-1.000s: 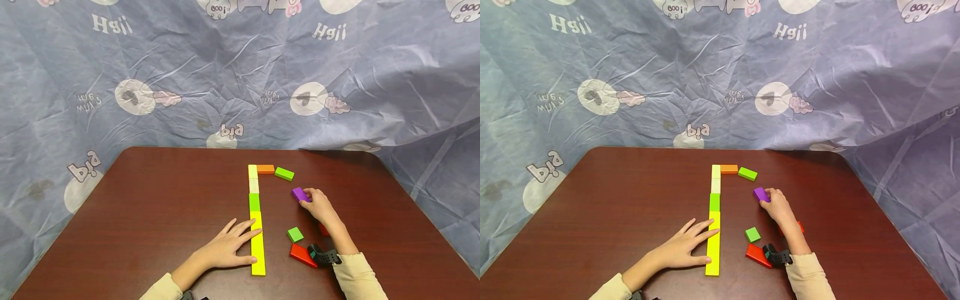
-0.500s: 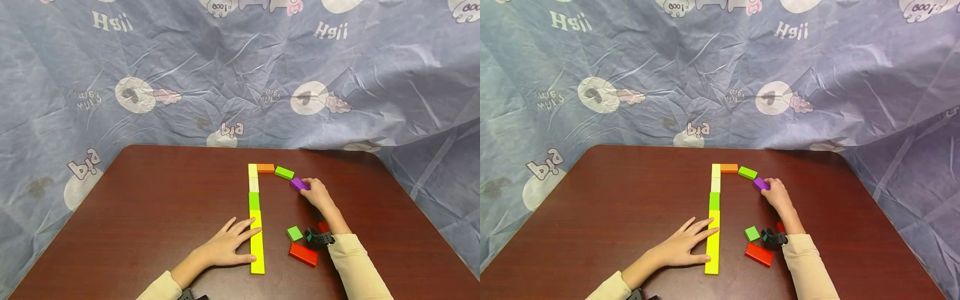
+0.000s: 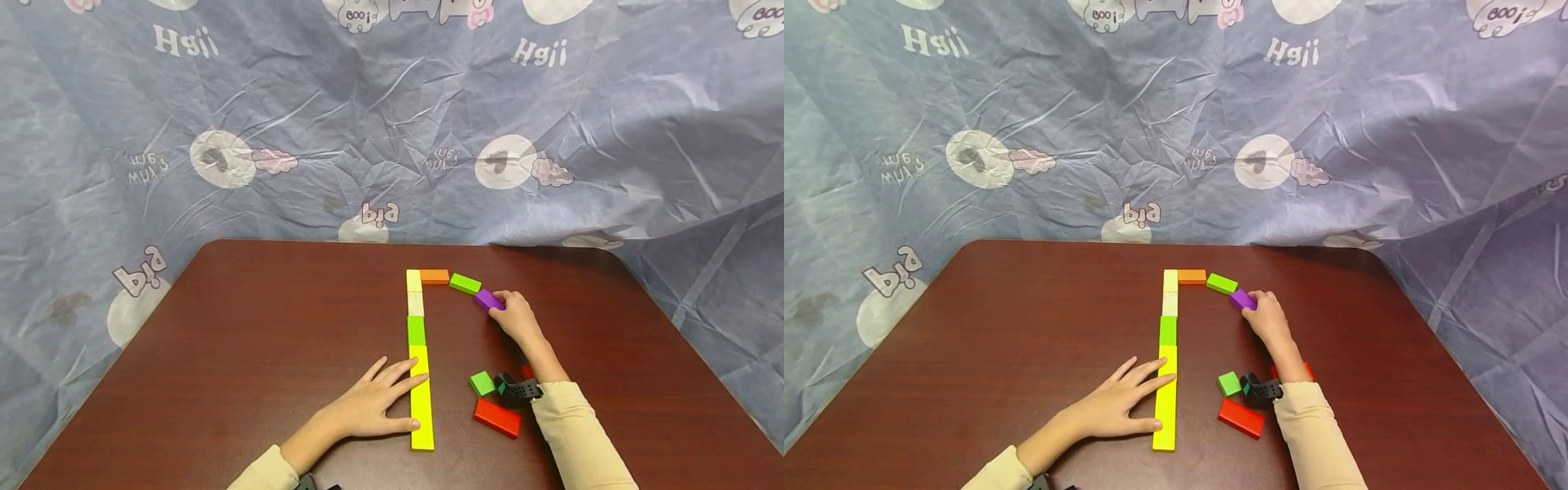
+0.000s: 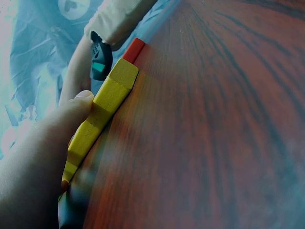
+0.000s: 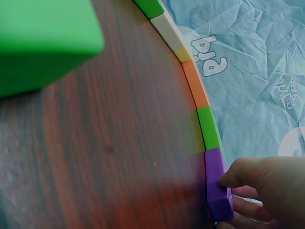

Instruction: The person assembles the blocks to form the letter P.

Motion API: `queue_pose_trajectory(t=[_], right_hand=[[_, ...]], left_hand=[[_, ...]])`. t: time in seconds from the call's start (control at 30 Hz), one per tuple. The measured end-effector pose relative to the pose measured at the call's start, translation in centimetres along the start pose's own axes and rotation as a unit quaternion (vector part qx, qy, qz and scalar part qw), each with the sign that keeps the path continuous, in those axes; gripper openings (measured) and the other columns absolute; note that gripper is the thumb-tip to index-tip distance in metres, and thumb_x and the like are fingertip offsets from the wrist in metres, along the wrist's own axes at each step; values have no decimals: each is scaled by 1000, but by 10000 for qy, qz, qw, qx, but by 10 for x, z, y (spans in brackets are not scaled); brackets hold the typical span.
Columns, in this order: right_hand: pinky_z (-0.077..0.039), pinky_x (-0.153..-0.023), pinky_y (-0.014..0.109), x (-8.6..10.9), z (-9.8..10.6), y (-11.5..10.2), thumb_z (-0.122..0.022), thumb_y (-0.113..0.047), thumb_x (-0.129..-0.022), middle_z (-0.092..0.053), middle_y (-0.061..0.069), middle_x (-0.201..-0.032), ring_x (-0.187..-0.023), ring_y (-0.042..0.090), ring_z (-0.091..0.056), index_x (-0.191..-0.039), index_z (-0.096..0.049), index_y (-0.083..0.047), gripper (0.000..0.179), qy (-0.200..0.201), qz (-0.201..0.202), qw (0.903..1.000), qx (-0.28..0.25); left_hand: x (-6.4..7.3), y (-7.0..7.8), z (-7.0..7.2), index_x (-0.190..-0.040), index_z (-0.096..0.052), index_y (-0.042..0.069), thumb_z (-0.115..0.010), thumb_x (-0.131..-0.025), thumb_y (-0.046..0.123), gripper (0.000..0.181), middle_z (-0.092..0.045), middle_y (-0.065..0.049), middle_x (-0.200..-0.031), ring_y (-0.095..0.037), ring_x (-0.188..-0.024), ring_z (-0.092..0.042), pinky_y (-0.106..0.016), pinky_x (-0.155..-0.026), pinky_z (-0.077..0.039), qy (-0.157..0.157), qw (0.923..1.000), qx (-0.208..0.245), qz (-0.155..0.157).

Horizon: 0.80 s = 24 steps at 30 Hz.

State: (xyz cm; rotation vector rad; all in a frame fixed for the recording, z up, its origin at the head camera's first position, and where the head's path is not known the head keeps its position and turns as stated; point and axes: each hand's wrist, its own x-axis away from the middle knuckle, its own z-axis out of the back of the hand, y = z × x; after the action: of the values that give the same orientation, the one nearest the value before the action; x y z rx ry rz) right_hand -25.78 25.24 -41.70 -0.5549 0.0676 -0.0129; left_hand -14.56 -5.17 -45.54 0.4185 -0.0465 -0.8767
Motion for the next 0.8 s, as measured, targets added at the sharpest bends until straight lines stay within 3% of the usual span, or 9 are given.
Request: queue_pose_trajectory(t=[0.8], right_hand=[[-42, -86, 50, 5, 3, 1, -56, -18, -86, -50, 30, -114, -99, 39, -50, -121, -48, 9, 45, 101, 128, 9998, -121]], left_hand=[[0, 1, 0, -144, -23, 30, -35, -87, 64, 67, -18, 2, -152, -11, -139, -21, -50, -113, -13, 26, 10000, -37, -30]])
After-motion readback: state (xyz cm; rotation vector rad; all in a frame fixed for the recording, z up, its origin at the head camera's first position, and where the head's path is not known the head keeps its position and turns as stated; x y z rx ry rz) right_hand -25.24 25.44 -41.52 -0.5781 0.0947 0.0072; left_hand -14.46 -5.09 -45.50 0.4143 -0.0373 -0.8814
